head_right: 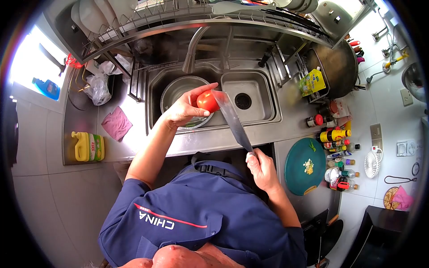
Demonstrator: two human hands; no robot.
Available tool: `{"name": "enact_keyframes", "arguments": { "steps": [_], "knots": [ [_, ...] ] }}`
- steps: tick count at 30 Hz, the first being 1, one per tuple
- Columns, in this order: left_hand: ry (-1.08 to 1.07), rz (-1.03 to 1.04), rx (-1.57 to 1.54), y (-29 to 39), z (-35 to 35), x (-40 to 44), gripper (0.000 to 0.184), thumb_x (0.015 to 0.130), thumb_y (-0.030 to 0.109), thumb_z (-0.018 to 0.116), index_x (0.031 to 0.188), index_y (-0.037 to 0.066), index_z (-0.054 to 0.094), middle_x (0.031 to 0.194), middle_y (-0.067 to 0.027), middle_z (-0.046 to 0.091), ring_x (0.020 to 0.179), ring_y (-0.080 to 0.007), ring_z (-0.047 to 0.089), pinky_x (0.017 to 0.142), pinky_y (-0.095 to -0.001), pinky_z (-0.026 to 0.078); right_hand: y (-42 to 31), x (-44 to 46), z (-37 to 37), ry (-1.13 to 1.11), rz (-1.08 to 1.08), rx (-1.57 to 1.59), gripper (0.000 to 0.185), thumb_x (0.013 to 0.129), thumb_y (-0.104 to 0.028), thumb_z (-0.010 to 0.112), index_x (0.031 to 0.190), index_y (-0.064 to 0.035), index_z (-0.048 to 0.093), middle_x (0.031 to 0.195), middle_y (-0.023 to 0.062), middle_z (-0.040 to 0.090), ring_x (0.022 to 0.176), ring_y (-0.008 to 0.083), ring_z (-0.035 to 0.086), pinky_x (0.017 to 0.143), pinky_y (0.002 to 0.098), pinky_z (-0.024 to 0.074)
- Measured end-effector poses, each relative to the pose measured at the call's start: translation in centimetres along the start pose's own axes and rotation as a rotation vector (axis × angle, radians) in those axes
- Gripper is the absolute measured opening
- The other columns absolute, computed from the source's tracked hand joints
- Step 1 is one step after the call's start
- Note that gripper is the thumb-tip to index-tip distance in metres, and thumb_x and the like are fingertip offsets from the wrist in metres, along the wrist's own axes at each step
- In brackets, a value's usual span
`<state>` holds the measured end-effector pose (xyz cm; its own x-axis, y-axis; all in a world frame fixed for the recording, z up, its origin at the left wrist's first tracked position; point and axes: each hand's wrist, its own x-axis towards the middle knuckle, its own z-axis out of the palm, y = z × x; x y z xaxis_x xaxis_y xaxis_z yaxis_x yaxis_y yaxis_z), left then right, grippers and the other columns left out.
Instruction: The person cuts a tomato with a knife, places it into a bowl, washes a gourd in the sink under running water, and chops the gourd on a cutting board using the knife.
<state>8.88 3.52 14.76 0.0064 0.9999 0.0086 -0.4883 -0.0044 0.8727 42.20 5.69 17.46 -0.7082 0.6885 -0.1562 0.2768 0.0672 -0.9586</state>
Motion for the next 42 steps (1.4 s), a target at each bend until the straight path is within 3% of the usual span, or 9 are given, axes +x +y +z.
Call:
{"name": "enact_keyframes", "arguments": {
  "steps": [3,13,15,19,22,31,33,42],
  "knots": [
    [0.022,0.025,0.207,0.2,-0.6,0.3,0.100,0.064,0.009,0.094,0.148,-0.002,0.041,0.135,-0.0121,0.059,0.125,-0.0219,0.057,0.111,-0.0345,0.042,-0.1,-0.1,0.0,0.004,0.005,-0.005,0.042,0.106,-0.042,0.052,0.088,-0.0033,0.054,0.065,-0.0006,0.049,0.056,0.0076,0.044,0.052,0.0254,0.0385],
    [0.043,0.023,0.151,0.4,-1.0,0.2,0.092,0.063,0.010,0.095,0.141,-0.002,0.048,0.131,-0.0094,0.060,0.122,-0.0205,0.057,0.110,-0.0328,0.042,-0.4,0.0,0.0,0.005,-0.007,-0.020,0.043,0.106,-0.042,0.052,0.088,-0.0026,0.055,0.065,-0.0004,0.049,0.056,0.0082,0.044,0.053,0.0257,0.0385],
    [0.009,0.048,0.230,0.8,-0.7,0.0,0.084,0.067,0.001,0.089,0.140,-0.001,0.049,0.127,-0.0081,0.062,0.117,-0.0178,0.059,0.105,-0.0317,0.046,-0.3,0.0,-0.1,0.002,-0.008,-0.025,0.043,0.106,-0.042,0.052,0.088,-0.0025,0.055,0.065,-0.0002,0.049,0.056,0.0083,0.044,0.053,0.0258,0.0386],
    [0.007,0.048,0.219,1.4,-0.4,-0.2,0.082,0.067,0.001,0.090,0.140,-0.001,0.051,0.126,-0.0075,0.062,0.116,-0.0169,0.059,0.104,-0.0312,0.047,-0.2,0.0,-0.2,-0.006,-0.006,-0.031,0.043,0.106,-0.042,0.052,0.089,-0.0022,0.055,0.065,0.0001,0.049,0.057,0.0086,0.045,0.053,0.0259,0.0389],
    [0.013,0.035,0.236,1.7,-0.6,-0.2,0.090,0.061,0.008,0.095,0.140,0.000,0.053,0.133,-0.0098,0.060,0.122,-0.0194,0.058,0.108,-0.0326,0.045,-0.5,0.0,-0.2,-0.007,-0.006,-0.030,0.043,0.106,-0.042,0.052,0.089,-0.0022,0.055,0.065,0.0002,0.049,0.057,0.0086,0.045,0.054,0.0258,0.0391],
    [0.005,0.055,0.142,1.6,-0.4,-0.2,0.097,0.061,0.001,0.094,0.147,0.002,0.049,0.134,-0.0096,0.062,0.123,-0.0191,0.058,0.110,-0.0322,0.043,-0.4,-0.1,-0.3,-0.004,-0.001,-0.021,0.042,0.106,-0.041,0.053,0.089,-0.0025,0.055,0.066,-0.0001,0.050,0.057,0.0081,0.045,0.054,0.0251,0.0393],
    [-0.045,0.098,0.223,1.5,-0.3,-0.1,0.096,0.067,-0.006,0.087,0.152,0.004,0.042,0.131,-0.0081,0.062,0.119,-0.0153,0.057,0.106,-0.0306,0.046,-0.4,-0.2,-0.3,-0.003,-0.002,-0.017,0.042,0.106,-0.041,0.053,0.089,-0.0025,0.055,0.066,-0.0002,0.050,0.057,0.0080,0.045,0.054,0.0251,0.0393],
    [-0.079,0.069,0.179,1.6,0.1,-0.2,0.105,0.065,-0.010,0.085,0.156,0.003,0.035,0.137,-0.0092,0.058,0.123,-0.0160,0.055,0.110,-0.0322,0.044,-0.8,-0.4,-0.4,-0.014,0.021,0.029,0.040,0.106,-0.040,0.052,0.089,-0.0031,0.055,0.067,-0.0008,0.050,0.057,0.0071,0.045,0.053,0.0243,0.0392]
  ]
}}
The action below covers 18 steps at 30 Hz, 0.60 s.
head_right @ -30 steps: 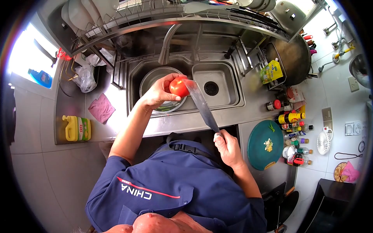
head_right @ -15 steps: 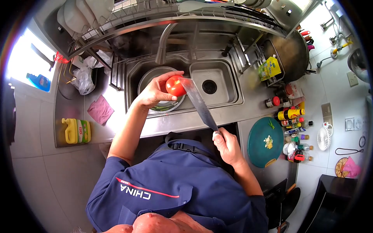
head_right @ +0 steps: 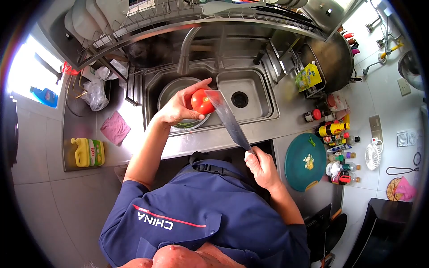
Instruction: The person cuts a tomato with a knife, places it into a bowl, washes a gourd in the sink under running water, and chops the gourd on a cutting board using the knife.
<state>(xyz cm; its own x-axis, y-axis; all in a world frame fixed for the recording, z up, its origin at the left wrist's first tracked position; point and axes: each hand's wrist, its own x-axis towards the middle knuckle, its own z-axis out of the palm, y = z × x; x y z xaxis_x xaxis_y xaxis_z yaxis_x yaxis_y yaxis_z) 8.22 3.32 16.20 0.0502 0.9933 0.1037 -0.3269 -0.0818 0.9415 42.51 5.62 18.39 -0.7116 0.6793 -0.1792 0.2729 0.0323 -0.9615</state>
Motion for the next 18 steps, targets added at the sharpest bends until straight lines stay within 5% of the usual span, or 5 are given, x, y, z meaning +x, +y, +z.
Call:
{"name": "enact_keyframes", "arguments": {
  "steps": [9,18],
  "knots": [
    [0.059,-0.040,0.102,0.5,-0.2,0.2,0.090,0.061,0.006,0.096,0.139,0.001,0.052,0.129,-0.0093,0.061,0.120,-0.0195,0.058,0.108,-0.0326,0.044,-0.4,0.1,0.0,-0.001,0.011,0.014,0.039,0.107,-0.039,0.052,0.090,-0.0035,0.054,0.068,-0.0008,0.049,0.057,0.0068,0.044,0.053,0.0241,0.0389],
    [0.073,-0.054,-0.192,-2.0,-0.1,0.1,0.093,0.065,0.002,0.092,0.146,0.003,0.046,0.134,-0.0104,0.059,0.123,-0.0224,0.059,0.108,-0.0348,0.046,-0.4,0.2,0.2,-0.007,0.042,0.051,0.039,0.107,-0.039,0.051,0.091,-0.0037,0.054,0.068,-0.0005,0.049,0.057,0.0068,0.044,0.052,0.0239,0.0382]
  ]
}}
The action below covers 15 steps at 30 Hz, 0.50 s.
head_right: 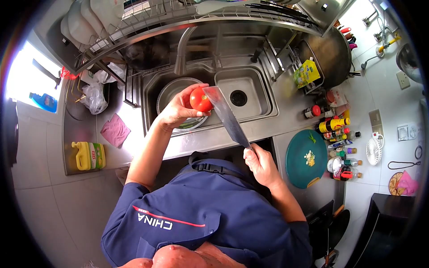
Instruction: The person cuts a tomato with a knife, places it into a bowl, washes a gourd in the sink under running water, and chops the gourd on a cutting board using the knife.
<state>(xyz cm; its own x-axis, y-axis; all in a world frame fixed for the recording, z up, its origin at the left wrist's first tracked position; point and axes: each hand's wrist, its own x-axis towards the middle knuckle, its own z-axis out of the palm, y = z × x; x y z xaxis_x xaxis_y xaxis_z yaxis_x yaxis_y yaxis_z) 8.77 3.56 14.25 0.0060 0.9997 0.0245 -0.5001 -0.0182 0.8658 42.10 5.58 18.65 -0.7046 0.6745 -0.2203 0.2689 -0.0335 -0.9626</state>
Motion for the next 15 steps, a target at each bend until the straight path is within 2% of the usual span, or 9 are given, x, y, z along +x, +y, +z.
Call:
{"name": "enact_keyframes", "arguments": {
  "steps": [4,6,7,9,10,12,15],
  "knots": [
    [-0.021,0.045,-0.091,-0.31,0.71,-0.11,0.100,0.069,-0.004,0.088,0.154,0.005,0.036,0.140,-0.0118,0.055,0.126,-0.0244,0.057,0.109,-0.0370,0.045,0.11,0.09,0.11,0.014,0.003,-0.002,0.039,0.107,-0.039,0.051,0.091,-0.0035,0.054,0.067,-0.0006,0.049,0.057,0.0067,0.044,0.052,0.0238,0.0381],
    [-0.058,0.099,-0.150,-0.71,0.66,-0.14,0.100,0.077,0.005,0.085,0.159,0.007,0.027,0.146,-0.0138,0.051,0.131,-0.0262,0.054,0.111,-0.0413,0.043,0.20,0.16,0.06,0.016,0.004,0.001,0.040,0.107,-0.040,0.051,0.091,-0.0035,0.055,0.067,-0.0006,0.049,0.057,0.0066,0.044,0.052,0.0238,0.0382],
    [-0.058,0.097,-0.149,-0.75,0.54,-0.21,0.100,0.077,0.005,0.085,0.159,0.007,0.027,0.146,-0.0138,0.051,0.131,-0.0262,0.054,0.111,-0.0413,0.043,0.29,0.15,0.06,0.017,0.006,0.004,0.040,0.107,-0.040,0.051,0.091,-0.0034,0.055,0.067,-0.0005,0.049,0.057,0.0066,0.044,0.052,0.0239,0.0383],
    [-0.041,0.006,-0.364,-0.73,0.16,-0.44,0.096,0.084,0.017,0.080,0.161,0.008,0.022,0.149,-0.0152,0.048,0.134,-0.0280,0.051,0.112,-0.0444,0.041,0.68,0.13,-0.03,0.018,0.005,-0.007,0.040,0.107,-0.040,0.051,0.090,-0.0034,0.055,0.067,-0.0005,0.049,0.057,0.0067,0.044,0.052,0.0240,0.0383],
    [-0.041,0.006,-0.363,-0.86,0.05,-0.43,0.096,0.084,0.017,0.080,0.161,0.008,0.022,0.149,-0.0152,0.048,0.134,-0.0280,0.051,0.112,-0.0444,0.041,0.78,0.14,-0.09,0.018,0.002,-0.021,0.041,0.106,-0.041,0.052,0.090,-0.0035,0.055,0.067,-0.0005,0.049,0.057,0.0068,0.044,0.052,0.0242,0.0384],
    [-0.026,0.032,-0.258,-1.09,-0.15,-0.40,0.089,0.088,0.027,0.076,0.159,0.005,0.026,0.149,-0.0155,0.048,0.135,-0.0282,0.050,0.111,-0.0444,0.041,0.72,0.15,-0.12,0.015,0.006,-0.021,0.041,0.106,-0.041,0.052,0.090,-0.0034,0.055,0.067,-0.0006,0.049,0.057,0.0069,0.044,0.052,0.0243,0.0384],
    [-0.034,0.016,-0.249,-0.95,-0.27,-0.41,0.082,0.089,0.026,0.075,0.154,0.002,0.033,0.148,-0.0147,0.049,0.133,-0.0284,0.052,0.110,-0.0430,0.043,0.57,0.17,-0.08,0.008,0.009,-0.024,0.042,0.106,-0.041,0.052,0.089,-0.0034,0.055,0.067,-0.0006,0.049,0.057,0.0071,0.044,0.052,0.0245,0.0384]
  ]
}}
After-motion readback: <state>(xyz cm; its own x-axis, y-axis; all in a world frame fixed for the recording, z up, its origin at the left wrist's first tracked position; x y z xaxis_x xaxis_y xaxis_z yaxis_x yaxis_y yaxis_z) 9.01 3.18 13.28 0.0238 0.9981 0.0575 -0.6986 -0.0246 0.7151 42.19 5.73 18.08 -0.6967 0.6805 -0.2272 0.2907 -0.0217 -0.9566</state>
